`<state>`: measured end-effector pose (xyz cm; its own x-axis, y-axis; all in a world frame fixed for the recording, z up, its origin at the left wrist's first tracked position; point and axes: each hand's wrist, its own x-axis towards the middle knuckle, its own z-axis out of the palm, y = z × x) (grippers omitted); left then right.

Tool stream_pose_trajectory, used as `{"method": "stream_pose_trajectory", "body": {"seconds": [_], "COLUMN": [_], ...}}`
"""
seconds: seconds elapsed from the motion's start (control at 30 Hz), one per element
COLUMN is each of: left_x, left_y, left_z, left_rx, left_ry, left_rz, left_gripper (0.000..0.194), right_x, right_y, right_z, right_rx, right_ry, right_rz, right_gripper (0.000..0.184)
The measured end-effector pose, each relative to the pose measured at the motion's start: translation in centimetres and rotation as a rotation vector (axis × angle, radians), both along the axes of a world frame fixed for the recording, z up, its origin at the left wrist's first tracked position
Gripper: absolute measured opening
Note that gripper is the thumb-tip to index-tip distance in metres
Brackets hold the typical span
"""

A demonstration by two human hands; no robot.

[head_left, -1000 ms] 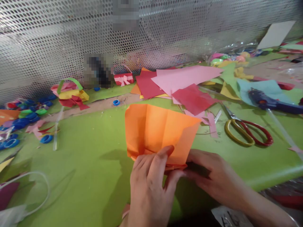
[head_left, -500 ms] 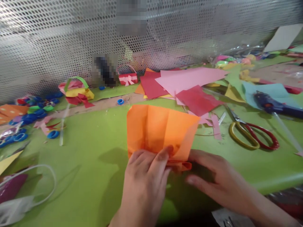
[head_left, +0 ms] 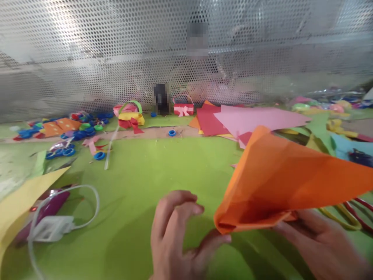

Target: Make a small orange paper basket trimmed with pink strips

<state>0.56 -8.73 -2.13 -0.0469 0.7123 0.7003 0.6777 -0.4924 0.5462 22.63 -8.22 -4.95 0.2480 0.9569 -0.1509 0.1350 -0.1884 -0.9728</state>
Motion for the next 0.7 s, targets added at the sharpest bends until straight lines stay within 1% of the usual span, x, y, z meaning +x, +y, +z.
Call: {"method": "stream_pose_trajectory", "body": {"seconds": [0.07, 0.1, 0.2, 0.27, 0.33, 0.5, 0.6, 0.7], "left_x": [0.0, 0.0, 0.1, 0.1, 0.0, -0.2, -0.2, -0.1], "left_y": [0.4, 0.6, 0.6, 0.4, 0.4, 0.5, 0.4, 0.4], "left_z": [-0.7, -1.0, -1.3, -1.3, -1.3, -1.9, -2.4, -2.7], "left_rx": [-0.101, -0.131, -0.141, -0.153, -0.163, -0.144, -0.232, -0.315], "left_ry": [-0.055, -0.081, -0.13, -0.107, -0.071, 0.018, 0.091, 0.138], "left_rz": [-0.076, -0.11, -0.173, -0.209, -0.231, -0.259, -0.275, -0.305], "left_gripper": [0.041, 0.039, 0.024, 0.016, 0.013, 0.023, 0.034, 0.042], "right_x": [-0.3, -0.5, -0.8, -0.8, -0.8, -0.8, -0.7, -0.5], "right_y": [0.0, 0.0, 0.1, 0.1, 0.2, 0.4, 0.5, 0.6], "right_z": [-0.2, -0.3, -0.3, 0.0, 0.3, 0.5, 0.4, 0.2], "right_rx": [-0.003, -0.006, -0.031, -0.03, -0.019, 0.036, 0.057, 0.03], "right_ry": [0.028, 0.027, -0.039, -0.106, -0.16, -0.236, -0.262, -0.285], "right_rz": [0.01, 0.018, 0.067, 0.101, 0.123, 0.158, 0.139, 0.114], "right_gripper": [0.004, 0.005, 0.009, 0.011, 0.013, 0.013, 0.009, 0.007]}}
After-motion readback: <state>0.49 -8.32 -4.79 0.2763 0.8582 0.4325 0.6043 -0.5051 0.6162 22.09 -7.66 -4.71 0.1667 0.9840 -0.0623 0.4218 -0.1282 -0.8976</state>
